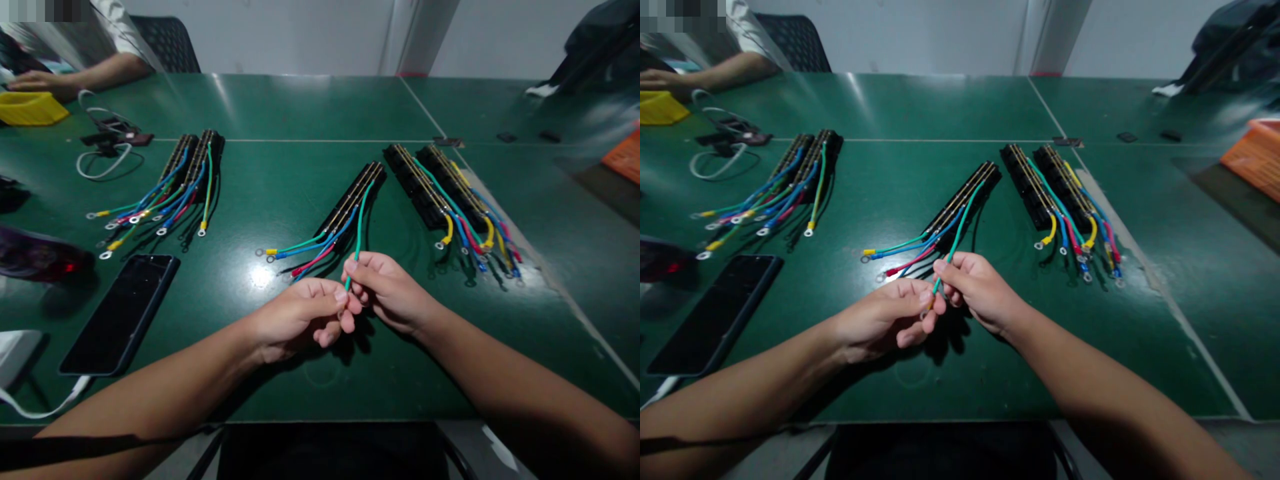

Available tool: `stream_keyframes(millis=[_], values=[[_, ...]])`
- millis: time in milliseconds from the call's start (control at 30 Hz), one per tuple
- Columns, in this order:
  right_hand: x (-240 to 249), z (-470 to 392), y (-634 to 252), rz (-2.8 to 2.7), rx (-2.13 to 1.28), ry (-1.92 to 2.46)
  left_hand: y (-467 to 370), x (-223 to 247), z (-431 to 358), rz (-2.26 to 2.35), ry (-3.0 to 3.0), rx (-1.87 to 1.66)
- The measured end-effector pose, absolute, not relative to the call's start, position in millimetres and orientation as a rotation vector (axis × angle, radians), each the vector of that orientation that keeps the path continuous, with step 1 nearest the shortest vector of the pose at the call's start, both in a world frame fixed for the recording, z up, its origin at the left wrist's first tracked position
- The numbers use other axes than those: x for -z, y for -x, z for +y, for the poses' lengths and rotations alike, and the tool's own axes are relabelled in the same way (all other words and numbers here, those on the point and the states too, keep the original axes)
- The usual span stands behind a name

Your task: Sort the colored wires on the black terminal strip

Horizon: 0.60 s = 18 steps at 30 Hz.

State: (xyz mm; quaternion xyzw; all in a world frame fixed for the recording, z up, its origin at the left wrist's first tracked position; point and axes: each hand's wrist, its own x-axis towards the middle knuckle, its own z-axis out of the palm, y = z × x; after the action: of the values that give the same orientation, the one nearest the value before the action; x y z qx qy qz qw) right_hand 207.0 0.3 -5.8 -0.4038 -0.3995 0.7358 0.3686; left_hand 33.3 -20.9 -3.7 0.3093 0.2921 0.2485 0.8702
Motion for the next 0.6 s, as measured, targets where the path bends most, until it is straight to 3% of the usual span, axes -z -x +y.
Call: stream_keyframes(millis=[600], values=[[3.4,0.8,-208.1,-1.051,-1.911,1.071,-35.3,2.9,-20.7,0.682,-0.7,-0.521]])
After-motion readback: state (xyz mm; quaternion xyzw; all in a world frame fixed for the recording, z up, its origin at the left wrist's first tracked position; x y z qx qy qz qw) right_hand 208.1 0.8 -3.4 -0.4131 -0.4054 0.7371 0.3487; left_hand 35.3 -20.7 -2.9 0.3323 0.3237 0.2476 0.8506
